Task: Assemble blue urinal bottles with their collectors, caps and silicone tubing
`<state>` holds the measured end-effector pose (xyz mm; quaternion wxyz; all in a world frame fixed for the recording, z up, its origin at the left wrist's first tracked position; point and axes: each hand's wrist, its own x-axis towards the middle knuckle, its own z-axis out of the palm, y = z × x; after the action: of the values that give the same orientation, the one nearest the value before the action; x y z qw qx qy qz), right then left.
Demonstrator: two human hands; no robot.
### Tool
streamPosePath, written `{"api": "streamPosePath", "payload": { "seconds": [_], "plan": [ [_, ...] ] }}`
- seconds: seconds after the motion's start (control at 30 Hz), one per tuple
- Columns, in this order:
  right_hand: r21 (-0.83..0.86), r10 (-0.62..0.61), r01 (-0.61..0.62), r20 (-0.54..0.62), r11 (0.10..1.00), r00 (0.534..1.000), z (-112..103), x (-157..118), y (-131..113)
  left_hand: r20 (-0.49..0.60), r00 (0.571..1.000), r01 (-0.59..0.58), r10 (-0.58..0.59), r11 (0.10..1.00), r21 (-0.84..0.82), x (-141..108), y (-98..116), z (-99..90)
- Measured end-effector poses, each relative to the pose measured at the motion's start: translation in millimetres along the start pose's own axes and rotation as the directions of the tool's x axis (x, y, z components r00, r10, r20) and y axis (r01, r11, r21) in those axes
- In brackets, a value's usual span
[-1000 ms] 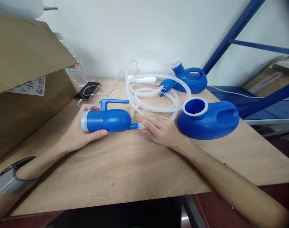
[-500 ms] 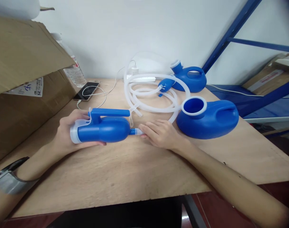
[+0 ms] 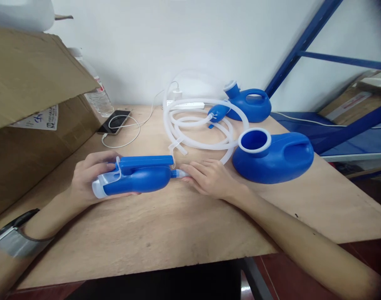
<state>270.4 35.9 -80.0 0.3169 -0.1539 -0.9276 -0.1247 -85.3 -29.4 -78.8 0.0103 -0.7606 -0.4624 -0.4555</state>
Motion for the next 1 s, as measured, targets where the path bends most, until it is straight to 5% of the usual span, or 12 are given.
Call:
{"api": "streamPosePath", "payload": {
  "seconds": [0.1, 0.23, 0.43, 0.6, 1.0],
  "plan": [
    [-0.008, 0.034, -0.033, 0.048, 0.999, 0.998, -1, -1, -3, -0.074, 0.958, -0.264, 0.276, 0.955, 0.134, 4, 8, 2.1],
    [-0.061, 0.067, -0.062, 0.076, 0.996, 0.995, 0, -2, -6, -0.06, 0.96, -0.259, 0.273, 0.951, 0.171, 5, 14, 2.7],
    [-0.132, 0.041, -0.029, 0.09, 0.991, 0.995, 3, -3, -7, 0.034, 0.996, -0.081, 0.078, 0.992, 0.097, 4, 21, 1.9],
    [-0.102, 0.044, -0.039, 0.054, 0.994, 0.998, 0, -2, -8, -0.06, 0.998, 0.032, -0.025, 0.992, 0.124, -2, 17, 5.6],
    [-0.085, -0.013, 0.017, 0.048, 0.996, 0.999, -3, -4, -7, 0.136, 0.966, 0.225, -0.219, 0.974, -0.033, 8, 23, 6.0]
  ]
}}
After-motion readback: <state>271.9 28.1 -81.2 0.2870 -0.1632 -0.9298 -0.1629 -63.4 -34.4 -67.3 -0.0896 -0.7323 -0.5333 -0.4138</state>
